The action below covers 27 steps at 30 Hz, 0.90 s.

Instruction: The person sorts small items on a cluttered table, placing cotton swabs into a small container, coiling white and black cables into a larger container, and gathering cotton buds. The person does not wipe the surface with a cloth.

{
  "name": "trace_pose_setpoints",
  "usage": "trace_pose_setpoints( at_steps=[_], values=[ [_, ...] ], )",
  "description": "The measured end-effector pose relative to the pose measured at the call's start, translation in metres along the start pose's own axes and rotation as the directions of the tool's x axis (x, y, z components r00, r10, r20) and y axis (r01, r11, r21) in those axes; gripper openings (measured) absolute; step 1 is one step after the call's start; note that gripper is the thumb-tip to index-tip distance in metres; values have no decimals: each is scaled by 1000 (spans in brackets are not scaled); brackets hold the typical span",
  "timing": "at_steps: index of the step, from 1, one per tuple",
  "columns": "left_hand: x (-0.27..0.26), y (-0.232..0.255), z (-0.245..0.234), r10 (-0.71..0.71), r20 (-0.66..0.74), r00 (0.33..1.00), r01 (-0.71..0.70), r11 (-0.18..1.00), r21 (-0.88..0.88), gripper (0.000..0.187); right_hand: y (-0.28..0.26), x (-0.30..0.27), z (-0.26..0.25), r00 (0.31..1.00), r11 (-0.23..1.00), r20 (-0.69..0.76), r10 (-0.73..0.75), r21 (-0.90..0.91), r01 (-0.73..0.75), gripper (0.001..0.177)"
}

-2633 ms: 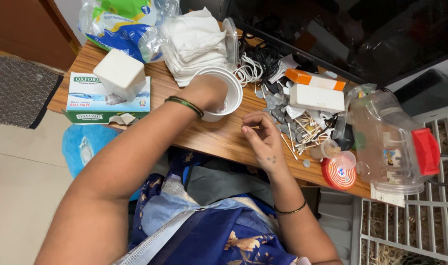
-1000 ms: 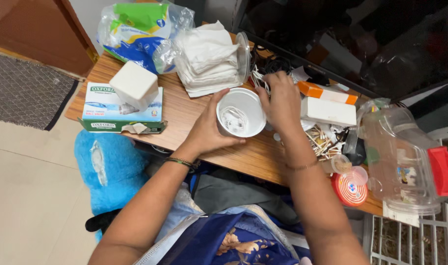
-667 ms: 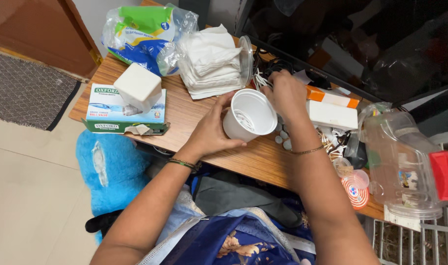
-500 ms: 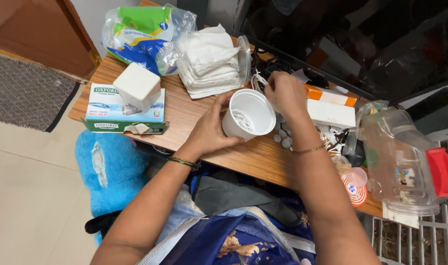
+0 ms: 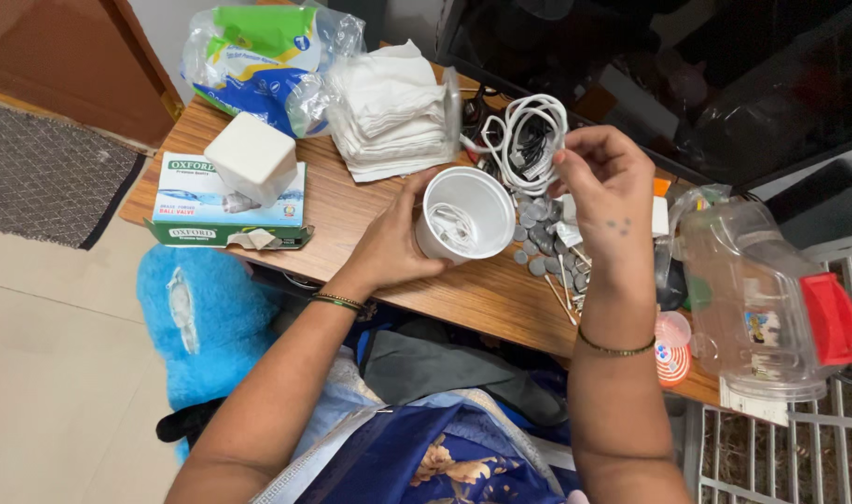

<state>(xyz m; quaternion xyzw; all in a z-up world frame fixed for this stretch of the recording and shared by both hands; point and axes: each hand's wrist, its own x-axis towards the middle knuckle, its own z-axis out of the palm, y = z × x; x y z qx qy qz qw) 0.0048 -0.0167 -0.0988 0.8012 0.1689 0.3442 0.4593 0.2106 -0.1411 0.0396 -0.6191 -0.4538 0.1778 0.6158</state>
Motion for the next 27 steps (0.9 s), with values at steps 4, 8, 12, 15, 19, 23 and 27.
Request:
trace_pose_setpoints(
  at_steps=[4, 8, 12, 15, 19, 23, 27],
  values=[
    [0, -1, 0, -19, 12, 1000, 19, 999, 45, 119, -13, -13, 1, 999, 996, -30, -39, 85, 41, 6],
    [-1, -3, 2, -23, 20, 1000, 23, 1000, -2, 113, -16, -17, -8, 997, 984, -41, -71, 159, 77, 6],
    [0, -4, 3, 32, -14, 999, -31, 999, 36, 122, -8, -21, -8, 997, 997, -48, -53, 45, 55, 6],
    [-1, -3, 3, -12, -4, 1000, 12, 1000, 11, 123, -3, -23, -5, 994, 997, -75, -76, -24, 74, 6],
    [-2, -1, 3, -6, -1, 1000, 6, 1000, 9, 121, -3, -22, -10, 973, 986, -164, -165, -53, 158, 5],
    [-1, -1, 2, -28, 5, 1000, 27, 999, 30, 121, -1, -17, -11, 912, 943, -244, -331, -126, 308, 8],
    [-1, -3, 2, 19, -5, 1000, -19, 1000, 0, 121, 6, -24, 0, 807, 746, -159, -569, -512, 425, 7]
  ],
)
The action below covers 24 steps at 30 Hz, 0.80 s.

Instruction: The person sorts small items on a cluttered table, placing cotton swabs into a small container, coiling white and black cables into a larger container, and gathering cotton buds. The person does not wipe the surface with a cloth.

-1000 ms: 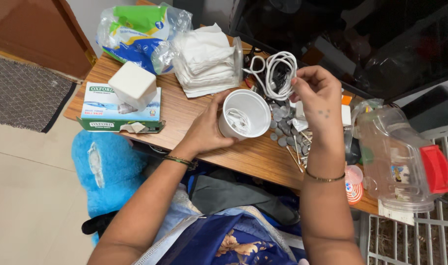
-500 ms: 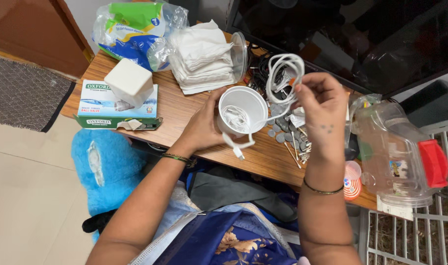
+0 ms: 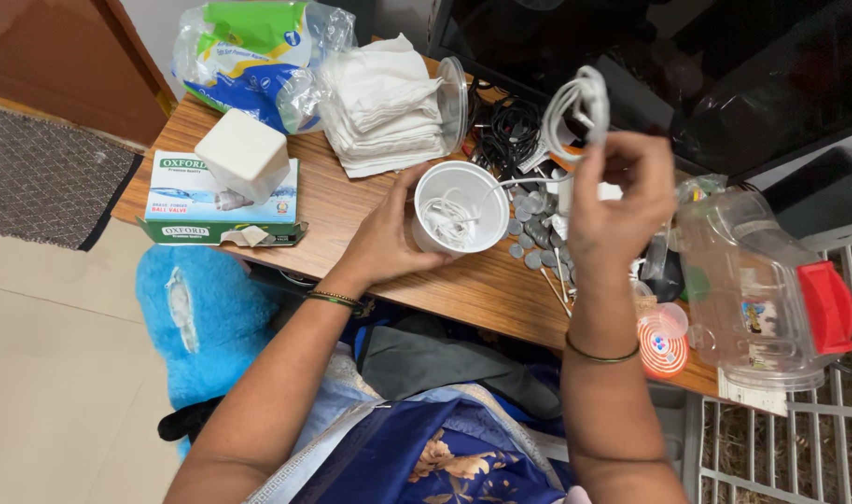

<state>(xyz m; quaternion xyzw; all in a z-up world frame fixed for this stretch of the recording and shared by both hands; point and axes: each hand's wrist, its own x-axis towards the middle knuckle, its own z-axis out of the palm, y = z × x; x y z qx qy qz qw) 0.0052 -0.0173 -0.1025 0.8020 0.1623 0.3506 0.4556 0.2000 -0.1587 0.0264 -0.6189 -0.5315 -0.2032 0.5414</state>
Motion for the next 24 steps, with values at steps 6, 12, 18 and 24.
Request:
trace_pose_setpoints(
  at_steps=[6, 12, 18, 24],
  values=[
    [0, -4, 0, 47, -14, 999, -47, 999, -11, 120, -20, -31, 24, 948, 997, 317, -43, -50, 62, 10],
    [-1, -6, 1, 48, -11, 999, -48, 999, -7, 119, -23, -30, 32, 835, 985, 531, 146, -158, -72, 13],
    [-2, -5, -1, 25, 2, 1000, -25, 1000, -12, 117, -21, -29, 52, 627, 984, 773, 92, -166, 61, 12],
    [-1, -5, 0, 33, -9, 999, -33, 999, -7, 117, -5, -16, 36, 642, 998, 766, 33, -58, 18, 17]
  ],
)
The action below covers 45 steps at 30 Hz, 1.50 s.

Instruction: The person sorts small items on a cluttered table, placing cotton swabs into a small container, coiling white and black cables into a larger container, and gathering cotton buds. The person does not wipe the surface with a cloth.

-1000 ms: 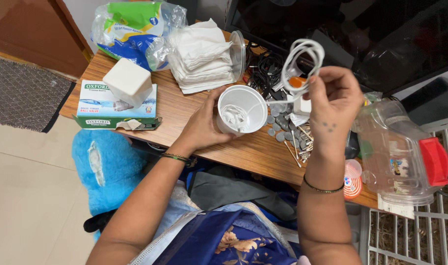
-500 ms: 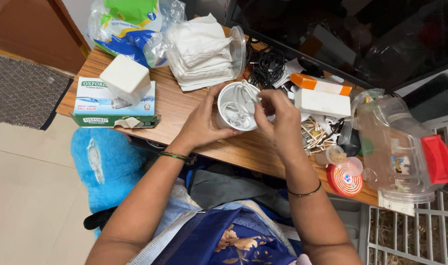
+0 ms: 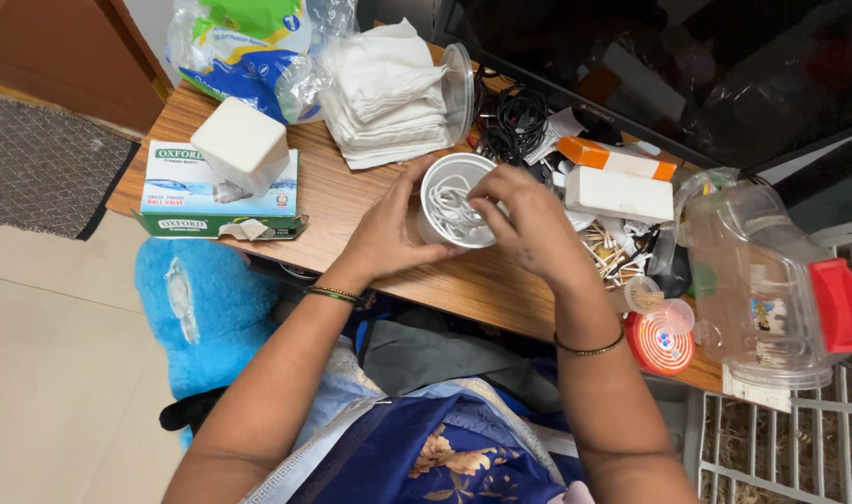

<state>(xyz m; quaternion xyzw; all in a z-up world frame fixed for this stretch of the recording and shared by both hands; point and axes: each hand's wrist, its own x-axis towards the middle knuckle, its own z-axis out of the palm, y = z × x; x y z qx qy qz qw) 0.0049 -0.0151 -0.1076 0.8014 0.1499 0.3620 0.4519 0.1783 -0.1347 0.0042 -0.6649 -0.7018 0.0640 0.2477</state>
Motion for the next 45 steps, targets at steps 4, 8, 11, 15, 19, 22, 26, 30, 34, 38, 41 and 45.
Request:
trace_pose_setpoints(
  at_steps=[4, 8, 11, 15, 19, 22, 26, 30, 34, 38, 41, 45],
  values=[
    [0, 2, 0, -14, -3, 1000, 14, 1000, 17, 115, 9, 3, 10, 964, 994, 247, -94, -23, 103, 18],
    [2, 5, -2, -24, -7, 1000, 24, 1000, 13, 113, 28, 9, 8, 992, 975, 66, 104, 190, -115, 18],
    [3, 7, -2, -33, -4, 999, 33, 999, 0, 113, 50, 21, 0, 938, 962, -216, 272, 96, -257, 16],
    [3, 5, -2, -40, -5, 999, 40, 999, -6, 115, 81, 43, 12, 876, 879, -303, 376, -181, -441, 25],
    [5, 2, -3, -45, -4, 999, 45, 999, -26, 116, 96, 45, 28, 854, 864, -274, 443, -121, -488, 25],
    [3, 1, -3, -51, 0, 999, 51, 997, -49, 115, 102, 39, 20, 808, 851, -268, 524, 118, -512, 22],
    [3, 0, -2, -61, 5, 998, 61, 997, -37, 116, 100, 27, -8, 815, 935, -462, 350, 230, -271, 21],
    [3, 1, -2, -32, -4, 999, 32, 999, -34, 115, 70, 12, -22, 884, 868, -315, 346, 465, -174, 23],
    [3, 1, -1, -24, -7, 1000, 23, 999, -38, 115, 21, 7, -2, 938, 946, -120, 324, 58, -319, 22],
    [1, 0, 0, -14, -14, 1000, 13, 999, -41, 115, -5, 3, 1, 971, 980, -143, 191, -36, -198, 20],
    [3, -1, 0, -17, -1, 1000, 17, 1000, -16, 116, -9, 6, 6, 994, 979, -25, 105, -173, -108, 14],
    [3, -2, -1, 5, -16, 1000, -5, 1000, -1, 114, -1, 21, 19, 973, 931, 198, 115, -363, -36, 12]
  ],
)
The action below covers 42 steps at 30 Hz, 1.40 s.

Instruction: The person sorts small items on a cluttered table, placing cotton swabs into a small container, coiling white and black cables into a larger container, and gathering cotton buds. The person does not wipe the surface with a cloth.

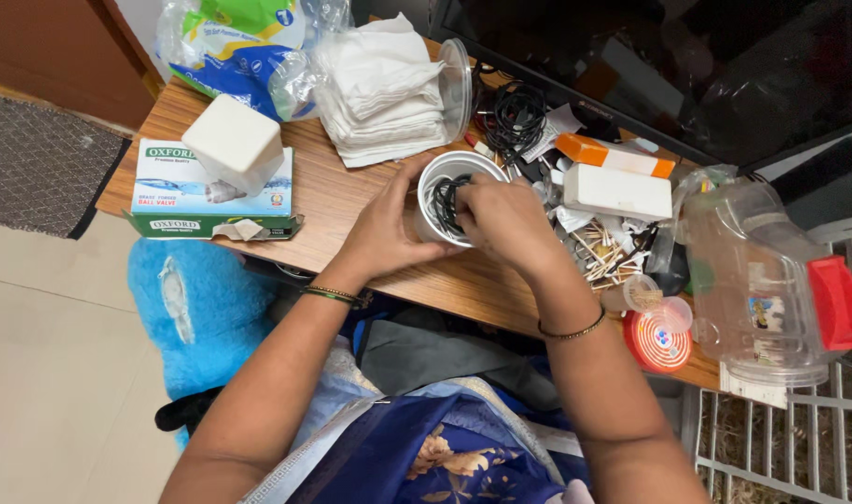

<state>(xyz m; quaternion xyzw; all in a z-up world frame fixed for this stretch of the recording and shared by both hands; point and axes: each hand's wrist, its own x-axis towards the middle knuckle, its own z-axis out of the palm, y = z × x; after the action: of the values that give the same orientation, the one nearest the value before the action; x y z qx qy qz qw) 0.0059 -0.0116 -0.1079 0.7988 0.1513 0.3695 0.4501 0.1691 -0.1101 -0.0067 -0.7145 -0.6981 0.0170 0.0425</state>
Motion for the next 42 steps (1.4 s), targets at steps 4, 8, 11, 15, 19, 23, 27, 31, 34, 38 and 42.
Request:
trace_pose_setpoints(
  at_steps=[4, 8, 11, 15, 19, 23, 27, 31, 34, 38, 42],
  values=[
    [0, 1, 1, 23, -12, 1000, -23, 1000, -9, 113, 22, 10, -5, 996, 950, 61, 71, 300, -86, 19],
    [0, 1, -1, -23, 6, 1000, 23, 1000, -11, 111, 51, 36, -11, 912, 905, -306, 274, 402, -137, 19],
    [1, 2, 0, -25, -2, 1000, 25, 999, -22, 113, 67, 66, 1, 928, 965, -335, 163, 248, -80, 47],
    [2, 1, -1, -10, -9, 1000, 10, 1000, -26, 112, 78, 87, 33, 957, 988, -249, 148, 85, -130, 42],
    [2, -1, -1, -27, -2, 1000, 27, 1000, -9, 112, 98, 84, 50, 897, 990, -436, 77, 141, -17, 29],
    [2, -2, -1, -25, 5, 1000, 25, 999, -24, 113, 117, 59, 41, 844, 836, -352, 404, 517, -185, 26],
    [3, 2, -1, -45, 16, 999, 45, 998, -33, 114, 110, 18, 19, 826, 603, -388, 409, 794, 75, 28],
    [3, 6, -2, -58, 24, 998, 59, 998, -34, 114, 67, -21, 1, 851, 613, -442, 284, 766, 193, 28],
    [2, 8, 0, -33, 15, 999, 34, 999, -40, 114, 28, -43, -3, 941, 818, -314, 127, 569, 80, 39],
    [2, 3, 1, 15, 1, 1000, -15, 1000, -7, 113, 8, -51, -17, 925, 887, -342, 164, 461, 13, 45],
    [2, 0, 2, 40, -1, 999, -40, 999, -17, 112, 6, -46, -21, 927, 870, -370, 55, 473, 137, 29]
  ],
)
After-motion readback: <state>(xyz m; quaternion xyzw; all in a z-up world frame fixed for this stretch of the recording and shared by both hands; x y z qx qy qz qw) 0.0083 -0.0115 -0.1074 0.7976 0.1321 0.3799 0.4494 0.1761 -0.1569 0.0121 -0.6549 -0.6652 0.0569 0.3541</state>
